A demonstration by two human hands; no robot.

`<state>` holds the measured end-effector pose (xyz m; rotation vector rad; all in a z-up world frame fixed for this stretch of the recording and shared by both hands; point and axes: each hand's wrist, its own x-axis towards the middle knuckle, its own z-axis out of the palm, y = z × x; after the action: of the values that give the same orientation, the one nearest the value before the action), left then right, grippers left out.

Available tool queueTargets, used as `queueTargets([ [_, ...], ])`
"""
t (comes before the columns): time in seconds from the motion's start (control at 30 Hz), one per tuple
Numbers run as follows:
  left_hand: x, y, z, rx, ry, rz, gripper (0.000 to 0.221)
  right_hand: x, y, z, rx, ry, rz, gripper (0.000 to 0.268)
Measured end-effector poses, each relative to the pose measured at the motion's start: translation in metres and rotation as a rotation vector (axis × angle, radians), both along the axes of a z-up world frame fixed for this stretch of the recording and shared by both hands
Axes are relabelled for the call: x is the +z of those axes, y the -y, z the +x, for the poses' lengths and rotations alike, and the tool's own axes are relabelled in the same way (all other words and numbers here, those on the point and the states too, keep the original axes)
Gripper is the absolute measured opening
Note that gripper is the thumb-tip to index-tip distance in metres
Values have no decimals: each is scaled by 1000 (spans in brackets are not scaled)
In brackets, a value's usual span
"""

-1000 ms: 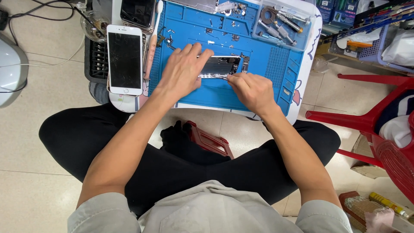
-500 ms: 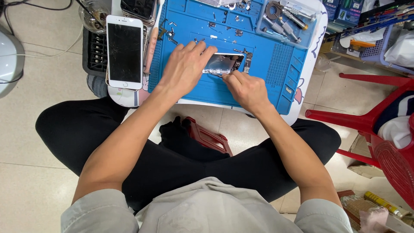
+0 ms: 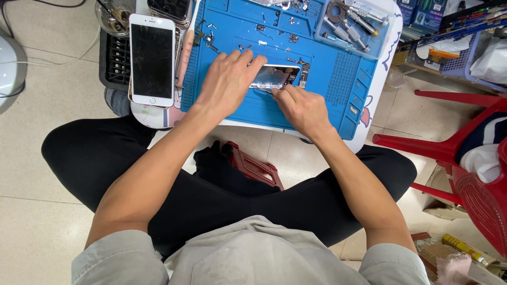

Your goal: The person works on a disassembled white smartphone placed on a blue anti-static mat. They use tweezers to handle small internal components and a screwdriver to tighten screws on the device's frame. The person also picks up and turns over the phone to inspect its sides and back.

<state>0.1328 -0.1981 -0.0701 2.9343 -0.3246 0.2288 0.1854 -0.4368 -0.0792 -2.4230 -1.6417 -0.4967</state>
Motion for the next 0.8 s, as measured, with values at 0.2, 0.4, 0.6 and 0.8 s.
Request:
queueTargets([
  [0.2,-2,1,-1,2,3,11,60,2,1,0,-4,-66,21,11],
  [0.4,-1,3,-2,14,32,66,53,3,2,2,-33,-158,32,6],
  [0.6,-7,7,-8,40,15,91,46,6,-1,-2,-34,-107,45,5],
  [0.8,-7,1,-12,-27,92,-45,50,18,-11,-9,-118,-187,19,6],
])
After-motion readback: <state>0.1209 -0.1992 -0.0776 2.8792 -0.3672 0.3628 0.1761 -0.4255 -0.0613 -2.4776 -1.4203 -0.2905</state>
